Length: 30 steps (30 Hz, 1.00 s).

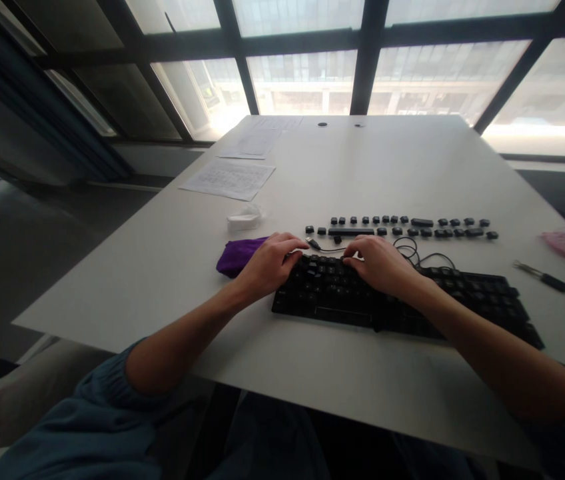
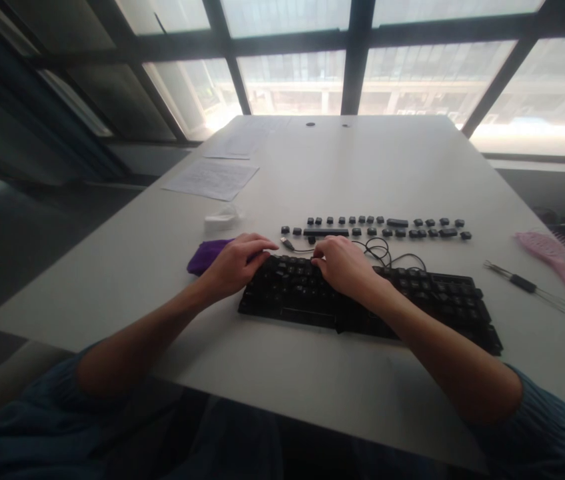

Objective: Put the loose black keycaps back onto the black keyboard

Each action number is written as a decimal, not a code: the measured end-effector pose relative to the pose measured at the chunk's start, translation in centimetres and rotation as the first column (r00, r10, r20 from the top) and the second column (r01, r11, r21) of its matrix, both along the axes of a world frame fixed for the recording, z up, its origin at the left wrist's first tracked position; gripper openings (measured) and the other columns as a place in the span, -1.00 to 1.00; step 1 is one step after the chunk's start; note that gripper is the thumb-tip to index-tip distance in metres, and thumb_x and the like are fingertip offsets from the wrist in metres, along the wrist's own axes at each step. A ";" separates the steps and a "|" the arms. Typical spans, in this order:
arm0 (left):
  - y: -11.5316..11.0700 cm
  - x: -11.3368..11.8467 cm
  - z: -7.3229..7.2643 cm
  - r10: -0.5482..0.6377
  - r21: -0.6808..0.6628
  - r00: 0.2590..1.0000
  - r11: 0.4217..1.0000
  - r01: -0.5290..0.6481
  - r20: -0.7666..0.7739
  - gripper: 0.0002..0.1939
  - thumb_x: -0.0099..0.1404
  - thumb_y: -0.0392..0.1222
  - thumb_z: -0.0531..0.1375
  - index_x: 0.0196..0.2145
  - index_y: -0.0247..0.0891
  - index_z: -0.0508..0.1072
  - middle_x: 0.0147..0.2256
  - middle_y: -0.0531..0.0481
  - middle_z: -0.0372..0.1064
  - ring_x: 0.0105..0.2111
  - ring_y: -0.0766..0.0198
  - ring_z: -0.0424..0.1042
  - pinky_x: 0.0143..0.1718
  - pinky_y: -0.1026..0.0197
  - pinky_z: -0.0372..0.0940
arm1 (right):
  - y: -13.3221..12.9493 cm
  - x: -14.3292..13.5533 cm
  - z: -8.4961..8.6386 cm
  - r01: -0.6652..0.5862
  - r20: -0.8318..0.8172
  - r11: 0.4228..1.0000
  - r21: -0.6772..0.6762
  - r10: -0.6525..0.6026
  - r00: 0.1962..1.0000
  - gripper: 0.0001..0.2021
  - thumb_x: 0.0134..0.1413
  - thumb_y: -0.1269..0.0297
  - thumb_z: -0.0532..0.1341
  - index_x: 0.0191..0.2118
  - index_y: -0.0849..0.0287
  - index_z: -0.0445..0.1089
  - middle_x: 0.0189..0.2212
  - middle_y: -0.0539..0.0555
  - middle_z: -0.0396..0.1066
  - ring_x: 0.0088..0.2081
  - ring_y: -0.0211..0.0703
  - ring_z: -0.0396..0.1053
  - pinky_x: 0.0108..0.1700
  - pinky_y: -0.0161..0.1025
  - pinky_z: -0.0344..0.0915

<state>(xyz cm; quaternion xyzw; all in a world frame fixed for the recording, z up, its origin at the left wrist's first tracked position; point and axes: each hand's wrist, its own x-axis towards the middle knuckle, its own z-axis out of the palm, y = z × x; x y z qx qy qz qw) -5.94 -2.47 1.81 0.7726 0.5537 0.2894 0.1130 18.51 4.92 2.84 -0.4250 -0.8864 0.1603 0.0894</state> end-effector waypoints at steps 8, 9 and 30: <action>0.3 -0.1 -0.7 0.007 -0.023 1.000 1.000 -0.006 0.026 -0.74 0.43 -0.27 0.11 -0.05 -0.25 0.58 -0.06 -0.08 0.56 -0.03 0.13 0.49 0.11 0.06 0.34 | -0.3 -0.2 -0.2 0.025 0.001 1.000 0.015 -0.025 1.000 -0.87 0.22 0.32 0.27 -0.24 0.15 0.60 -0.22 0.11 0.57 -0.16 -0.03 0.48 -0.12 -0.20 0.27; 0.3 -0.2 -0.8 0.004 -0.032 1.000 0.999 -0.004 0.028 -0.74 0.43 -0.27 0.11 -0.06 -0.24 0.58 -0.07 -0.08 0.57 -0.04 0.14 0.50 0.11 0.07 0.34 | -0.4 -0.2 -0.2 0.028 0.006 0.999 0.019 -0.028 1.000 -0.87 0.22 0.32 0.27 -0.24 0.15 0.60 -0.22 0.12 0.58 -0.16 -0.02 0.48 -0.13 -0.20 0.27; 0.5 -0.3 -1.0 -0.005 -0.072 0.999 0.997 0.008 0.039 -0.73 0.43 -0.24 0.10 -0.08 -0.19 0.60 -0.12 -0.02 0.60 -0.13 0.16 0.53 0.01 0.14 0.35 | -0.7 -0.5 0.1 0.045 0.115 0.997 0.067 -0.052 0.992 -0.83 0.26 0.36 0.19 -0.26 0.18 0.56 -0.27 0.18 0.59 -0.19 0.01 0.50 -0.21 -0.21 0.23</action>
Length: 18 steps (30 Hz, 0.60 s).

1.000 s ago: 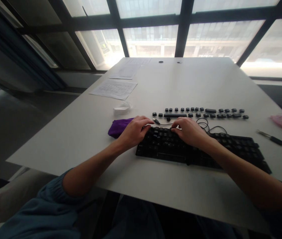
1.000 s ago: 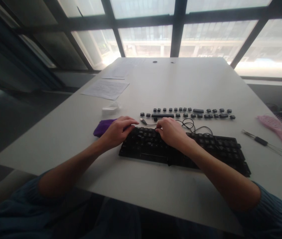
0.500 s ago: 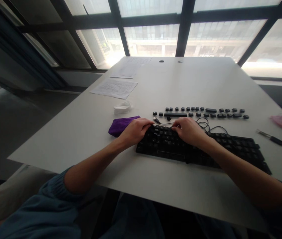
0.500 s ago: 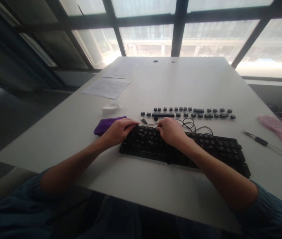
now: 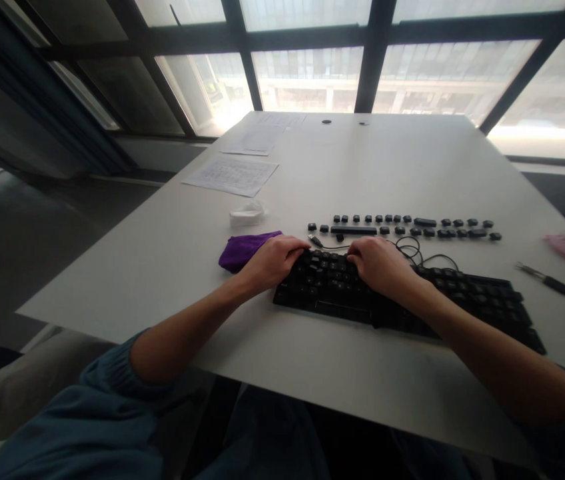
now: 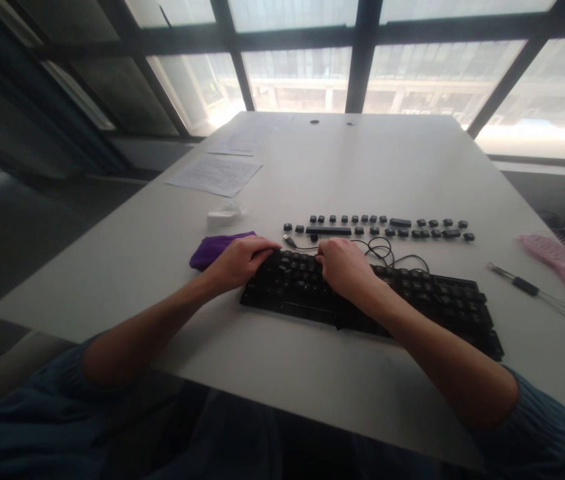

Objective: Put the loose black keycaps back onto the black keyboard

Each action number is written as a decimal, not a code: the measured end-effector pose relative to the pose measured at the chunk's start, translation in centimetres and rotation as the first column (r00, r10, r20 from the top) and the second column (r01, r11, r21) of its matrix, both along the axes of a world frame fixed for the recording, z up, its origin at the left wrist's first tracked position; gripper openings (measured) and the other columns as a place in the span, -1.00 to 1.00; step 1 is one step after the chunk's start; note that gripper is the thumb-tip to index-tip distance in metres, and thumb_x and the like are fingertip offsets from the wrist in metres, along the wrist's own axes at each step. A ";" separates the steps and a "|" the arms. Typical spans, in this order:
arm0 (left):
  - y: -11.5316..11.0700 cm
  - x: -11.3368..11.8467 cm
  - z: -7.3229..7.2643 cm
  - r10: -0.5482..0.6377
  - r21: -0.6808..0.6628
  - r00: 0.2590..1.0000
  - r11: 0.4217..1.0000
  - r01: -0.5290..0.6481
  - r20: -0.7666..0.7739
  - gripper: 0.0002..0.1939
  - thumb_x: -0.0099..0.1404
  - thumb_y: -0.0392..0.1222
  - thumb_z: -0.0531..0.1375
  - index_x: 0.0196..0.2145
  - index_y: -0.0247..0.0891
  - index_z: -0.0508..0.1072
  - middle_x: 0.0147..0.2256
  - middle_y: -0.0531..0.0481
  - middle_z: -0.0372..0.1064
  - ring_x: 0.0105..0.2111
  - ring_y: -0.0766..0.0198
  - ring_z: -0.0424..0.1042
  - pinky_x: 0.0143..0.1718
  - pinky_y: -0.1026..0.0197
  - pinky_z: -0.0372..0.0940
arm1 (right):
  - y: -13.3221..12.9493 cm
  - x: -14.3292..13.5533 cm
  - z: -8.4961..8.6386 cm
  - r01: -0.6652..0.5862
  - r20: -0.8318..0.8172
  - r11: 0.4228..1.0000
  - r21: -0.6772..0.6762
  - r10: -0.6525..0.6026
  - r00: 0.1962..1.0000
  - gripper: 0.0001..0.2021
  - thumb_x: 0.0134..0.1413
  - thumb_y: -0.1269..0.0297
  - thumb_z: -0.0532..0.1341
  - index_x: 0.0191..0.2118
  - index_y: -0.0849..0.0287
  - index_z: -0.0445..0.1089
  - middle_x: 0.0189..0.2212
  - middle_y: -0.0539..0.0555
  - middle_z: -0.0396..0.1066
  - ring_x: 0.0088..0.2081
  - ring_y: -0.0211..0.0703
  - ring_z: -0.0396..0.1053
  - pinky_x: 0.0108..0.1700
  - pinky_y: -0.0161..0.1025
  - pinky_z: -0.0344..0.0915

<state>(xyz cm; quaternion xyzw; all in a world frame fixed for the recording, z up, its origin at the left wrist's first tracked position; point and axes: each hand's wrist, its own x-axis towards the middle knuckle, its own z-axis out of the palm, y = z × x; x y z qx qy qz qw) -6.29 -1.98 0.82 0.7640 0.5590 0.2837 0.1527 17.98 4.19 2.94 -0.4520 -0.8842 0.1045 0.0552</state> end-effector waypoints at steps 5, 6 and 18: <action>0.0 0.0 0.0 0.005 -0.002 1.000 1.000 -0.005 -0.005 -0.73 0.43 -0.24 0.11 -0.08 -0.20 0.60 -0.13 -0.03 0.60 -0.13 0.14 0.53 0.00 0.13 0.36 | -0.3 -0.1 0.0 -0.008 0.061 1.000 0.028 0.006 0.998 -0.84 0.29 0.34 0.19 -0.26 0.17 0.53 -0.24 0.19 0.58 -0.18 0.03 0.50 -0.21 -0.20 0.24; 0.0 0.0 0.0 0.005 -0.002 1.000 1.000 -0.005 -0.006 -0.73 0.42 -0.25 0.11 -0.09 -0.20 0.60 -0.13 -0.03 0.60 -0.13 0.15 0.53 -0.01 0.13 0.36 | -0.3 -0.1 0.1 -0.008 0.066 1.000 0.029 0.006 0.998 -0.85 0.28 0.33 0.19 -0.26 0.16 0.53 -0.24 0.18 0.58 -0.18 0.03 0.50 -0.21 -0.20 0.24; 0.2 -0.1 -0.2 0.014 -0.003 1.000 1.000 -0.014 -0.010 -0.74 0.41 -0.25 0.12 -0.10 -0.20 0.61 -0.14 -0.03 0.61 -0.14 0.16 0.54 -0.02 0.14 0.37 | 0.3 -0.5 0.1 0.063 0.066 0.998 -0.026 -0.061 0.996 -0.94 0.15 0.30 0.29 -0.30 0.08 0.54 -0.27 0.13 0.59 -0.18 0.03 0.50 -0.23 -0.20 0.26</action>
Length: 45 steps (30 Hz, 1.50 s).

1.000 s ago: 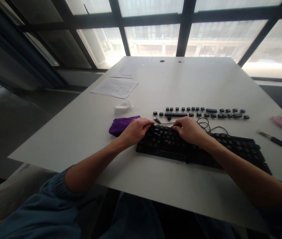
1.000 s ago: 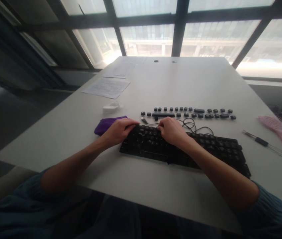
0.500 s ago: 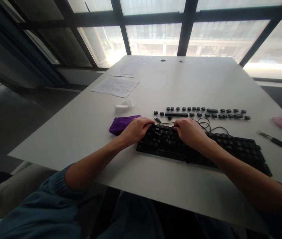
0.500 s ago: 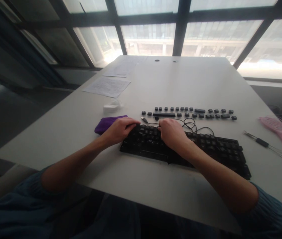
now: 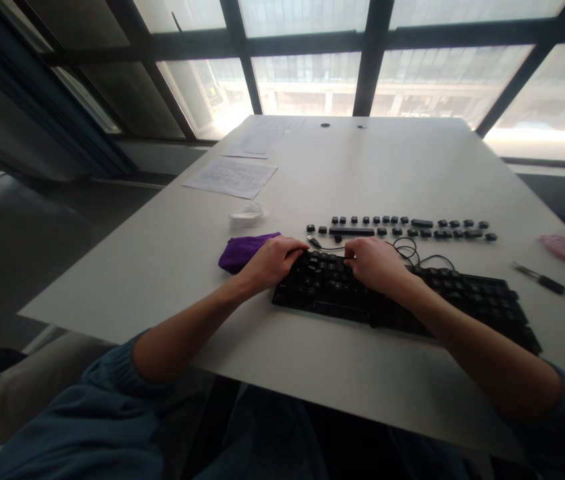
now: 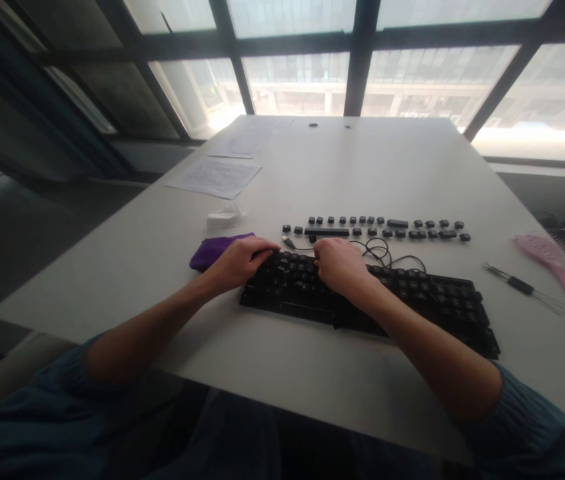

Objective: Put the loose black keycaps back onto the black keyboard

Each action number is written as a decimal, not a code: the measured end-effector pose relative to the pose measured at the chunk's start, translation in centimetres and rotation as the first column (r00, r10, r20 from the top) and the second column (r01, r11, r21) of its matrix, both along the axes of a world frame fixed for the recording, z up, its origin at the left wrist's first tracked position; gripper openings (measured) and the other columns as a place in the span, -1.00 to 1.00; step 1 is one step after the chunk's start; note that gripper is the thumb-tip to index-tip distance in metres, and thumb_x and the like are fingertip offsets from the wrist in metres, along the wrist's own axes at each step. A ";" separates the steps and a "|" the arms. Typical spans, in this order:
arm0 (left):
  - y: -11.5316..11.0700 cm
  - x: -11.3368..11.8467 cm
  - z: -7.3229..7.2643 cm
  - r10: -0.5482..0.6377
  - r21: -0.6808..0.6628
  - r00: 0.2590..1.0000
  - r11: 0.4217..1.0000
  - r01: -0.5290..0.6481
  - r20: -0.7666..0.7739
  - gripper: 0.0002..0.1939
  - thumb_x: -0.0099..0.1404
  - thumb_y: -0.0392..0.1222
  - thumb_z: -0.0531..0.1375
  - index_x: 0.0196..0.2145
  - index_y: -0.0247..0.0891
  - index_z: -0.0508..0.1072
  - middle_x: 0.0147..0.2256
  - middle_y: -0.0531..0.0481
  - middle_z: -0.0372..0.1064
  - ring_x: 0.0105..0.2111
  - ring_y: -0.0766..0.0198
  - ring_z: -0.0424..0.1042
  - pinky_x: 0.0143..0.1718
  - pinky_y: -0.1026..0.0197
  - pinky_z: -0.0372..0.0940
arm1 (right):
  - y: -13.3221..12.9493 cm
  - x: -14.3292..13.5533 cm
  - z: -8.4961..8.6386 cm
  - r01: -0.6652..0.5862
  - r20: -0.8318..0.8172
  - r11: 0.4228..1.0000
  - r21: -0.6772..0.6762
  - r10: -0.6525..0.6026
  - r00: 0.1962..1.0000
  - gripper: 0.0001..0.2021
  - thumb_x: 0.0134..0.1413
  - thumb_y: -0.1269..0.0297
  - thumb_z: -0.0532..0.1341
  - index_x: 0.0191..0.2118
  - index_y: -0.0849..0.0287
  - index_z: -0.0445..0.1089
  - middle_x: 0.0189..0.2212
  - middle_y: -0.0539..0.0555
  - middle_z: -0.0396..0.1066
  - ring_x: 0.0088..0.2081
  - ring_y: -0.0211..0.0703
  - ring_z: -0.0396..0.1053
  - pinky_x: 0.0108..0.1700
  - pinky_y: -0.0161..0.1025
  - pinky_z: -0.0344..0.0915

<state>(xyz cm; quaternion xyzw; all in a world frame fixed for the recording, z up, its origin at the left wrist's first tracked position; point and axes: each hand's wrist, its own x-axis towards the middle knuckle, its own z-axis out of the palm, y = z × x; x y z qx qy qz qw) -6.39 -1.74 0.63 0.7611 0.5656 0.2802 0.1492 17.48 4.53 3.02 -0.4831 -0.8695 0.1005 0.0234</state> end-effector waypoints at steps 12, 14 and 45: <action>0.6 0.1 0.1 0.043 0.000 0.998 0.999 -0.043 0.039 -0.85 0.33 -0.20 0.23 -0.24 -0.20 0.63 -0.25 0.01 0.62 -0.22 0.18 0.56 -0.06 0.15 0.39 | -0.3 0.2 1.2 0.006 -0.085 0.999 -0.038 -0.009 0.996 -0.70 0.37 0.18 0.10 -0.24 0.12 0.56 -0.26 0.21 0.59 -0.17 0.05 0.52 -0.26 -0.20 0.24; 0.7 0.1 0.0 0.039 0.003 0.998 0.999 -0.039 0.053 -0.85 0.33 -0.19 0.24 -0.24 -0.20 0.64 -0.24 0.01 0.62 -0.22 0.18 0.56 -0.06 0.15 0.40 | -0.6 0.2 1.4 0.014 -0.107 1.000 -0.016 -0.016 0.994 -0.71 0.37 0.18 0.09 -0.20 0.12 0.56 -0.23 0.20 0.59 -0.15 0.05 0.51 -0.26 -0.20 0.23; 1.1 -1.1 0.2 -0.181 0.045 0.972 0.981 0.190 -0.150 -0.75 0.45 -0.22 0.13 -0.06 -0.16 0.60 -0.18 -0.06 0.53 -0.12 0.15 0.44 0.01 0.12 0.33 | -1.3 -1.1 -1.1 -0.375 -0.227 0.918 0.132 0.396 0.890 -0.60 0.40 0.43 0.02 0.17 -0.03 0.46 -0.03 0.11 0.50 -0.03 -0.07 0.37 0.03 -0.22 0.22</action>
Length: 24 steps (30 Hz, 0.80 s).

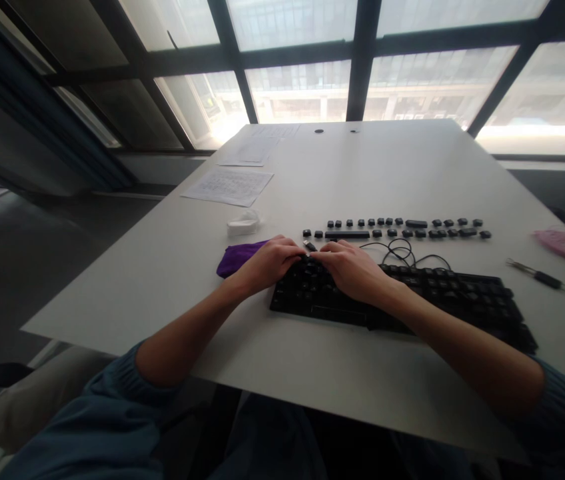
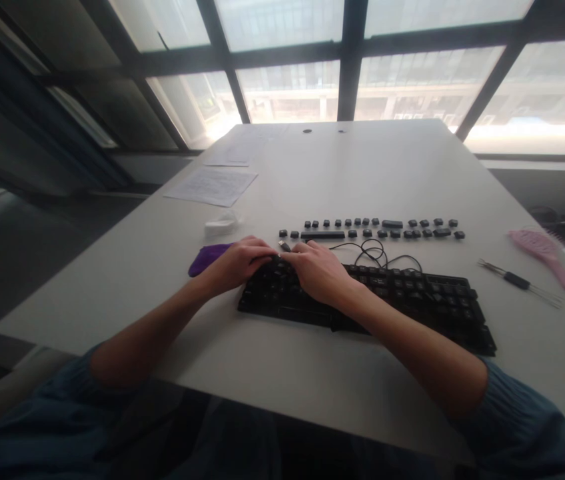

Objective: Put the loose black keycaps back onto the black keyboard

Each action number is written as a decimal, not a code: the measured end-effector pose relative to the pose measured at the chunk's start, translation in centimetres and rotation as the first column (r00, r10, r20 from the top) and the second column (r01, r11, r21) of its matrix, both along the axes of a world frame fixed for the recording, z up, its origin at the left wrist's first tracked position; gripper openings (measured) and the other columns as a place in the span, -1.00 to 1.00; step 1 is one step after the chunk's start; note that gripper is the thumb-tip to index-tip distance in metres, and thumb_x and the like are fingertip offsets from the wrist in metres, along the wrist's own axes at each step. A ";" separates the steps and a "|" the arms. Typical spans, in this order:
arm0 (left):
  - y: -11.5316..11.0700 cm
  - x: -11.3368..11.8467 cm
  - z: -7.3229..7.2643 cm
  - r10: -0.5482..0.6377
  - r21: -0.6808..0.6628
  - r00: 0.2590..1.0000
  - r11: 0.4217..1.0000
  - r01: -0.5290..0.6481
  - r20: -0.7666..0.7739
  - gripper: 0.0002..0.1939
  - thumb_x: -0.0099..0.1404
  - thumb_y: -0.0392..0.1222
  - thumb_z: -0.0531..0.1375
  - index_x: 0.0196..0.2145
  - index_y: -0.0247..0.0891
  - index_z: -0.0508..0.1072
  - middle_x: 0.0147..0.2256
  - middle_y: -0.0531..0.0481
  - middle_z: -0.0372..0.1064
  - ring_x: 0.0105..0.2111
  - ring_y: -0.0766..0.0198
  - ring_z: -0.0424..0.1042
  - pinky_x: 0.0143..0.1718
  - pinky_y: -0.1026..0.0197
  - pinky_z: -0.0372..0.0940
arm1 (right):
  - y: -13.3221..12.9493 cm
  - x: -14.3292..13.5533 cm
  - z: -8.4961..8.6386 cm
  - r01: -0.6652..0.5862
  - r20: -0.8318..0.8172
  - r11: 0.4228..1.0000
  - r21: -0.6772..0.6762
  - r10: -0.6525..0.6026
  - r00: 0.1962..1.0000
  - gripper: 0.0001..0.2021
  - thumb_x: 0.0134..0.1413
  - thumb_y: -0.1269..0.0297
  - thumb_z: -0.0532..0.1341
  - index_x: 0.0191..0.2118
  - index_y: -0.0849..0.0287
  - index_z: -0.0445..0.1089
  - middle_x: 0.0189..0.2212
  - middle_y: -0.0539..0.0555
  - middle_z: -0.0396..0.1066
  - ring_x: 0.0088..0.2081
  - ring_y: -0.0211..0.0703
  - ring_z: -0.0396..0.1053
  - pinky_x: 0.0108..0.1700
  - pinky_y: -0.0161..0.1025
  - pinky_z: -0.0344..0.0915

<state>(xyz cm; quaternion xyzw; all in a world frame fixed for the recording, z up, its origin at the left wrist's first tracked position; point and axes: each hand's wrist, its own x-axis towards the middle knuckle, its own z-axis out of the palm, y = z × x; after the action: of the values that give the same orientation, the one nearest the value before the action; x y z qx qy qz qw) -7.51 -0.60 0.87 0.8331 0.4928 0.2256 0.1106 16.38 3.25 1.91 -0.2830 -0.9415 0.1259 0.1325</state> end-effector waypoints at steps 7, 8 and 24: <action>-0.2 0.6 0.4 -0.039 0.024 0.994 0.999 0.042 -0.105 -0.74 0.49 -0.24 0.08 -0.14 -0.19 0.60 -0.22 -0.08 0.47 -0.14 0.16 0.39 -0.05 0.16 0.33 | 0.1 -0.1 -0.4 -0.028 0.016 0.999 0.028 0.028 0.999 -0.62 0.39 0.43 0.03 0.15 0.01 0.47 -0.06 0.12 0.50 -0.12 -0.07 0.34 -0.02 -0.20 0.21; -0.1 0.7 0.4 -0.048 0.023 0.992 0.998 0.051 -0.113 -0.74 0.49 -0.25 0.08 -0.13 -0.20 0.60 -0.22 -0.09 0.46 -0.15 0.17 0.39 -0.05 0.16 0.33 | 0.2 -0.1 -0.5 -0.030 0.019 0.999 0.029 0.030 0.999 -0.62 0.39 0.44 0.04 0.14 0.02 0.47 -0.08 0.12 0.50 -0.13 -0.07 0.33 -0.02 -0.19 0.20; 0.3 1.2 1.0 -0.101 -0.006 0.973 0.995 0.102 -0.207 -0.69 0.42 -0.41 0.08 -0.27 -0.27 0.64 -0.29 -0.08 0.42 -0.22 0.20 0.35 -0.14 0.21 0.30 | 0.3 -0.1 -1.0 -0.044 -0.009 0.999 0.032 0.044 0.999 -0.54 0.35 0.48 0.08 0.21 -0.12 0.42 -0.14 0.09 0.52 -0.19 -0.05 0.32 -0.11 -0.18 0.18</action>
<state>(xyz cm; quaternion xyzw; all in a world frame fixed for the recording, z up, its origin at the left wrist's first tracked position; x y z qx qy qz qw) -6.32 -0.27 1.87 0.8763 0.4581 0.1328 0.0682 16.27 3.51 0.88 -0.2595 -0.9487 0.1153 0.1390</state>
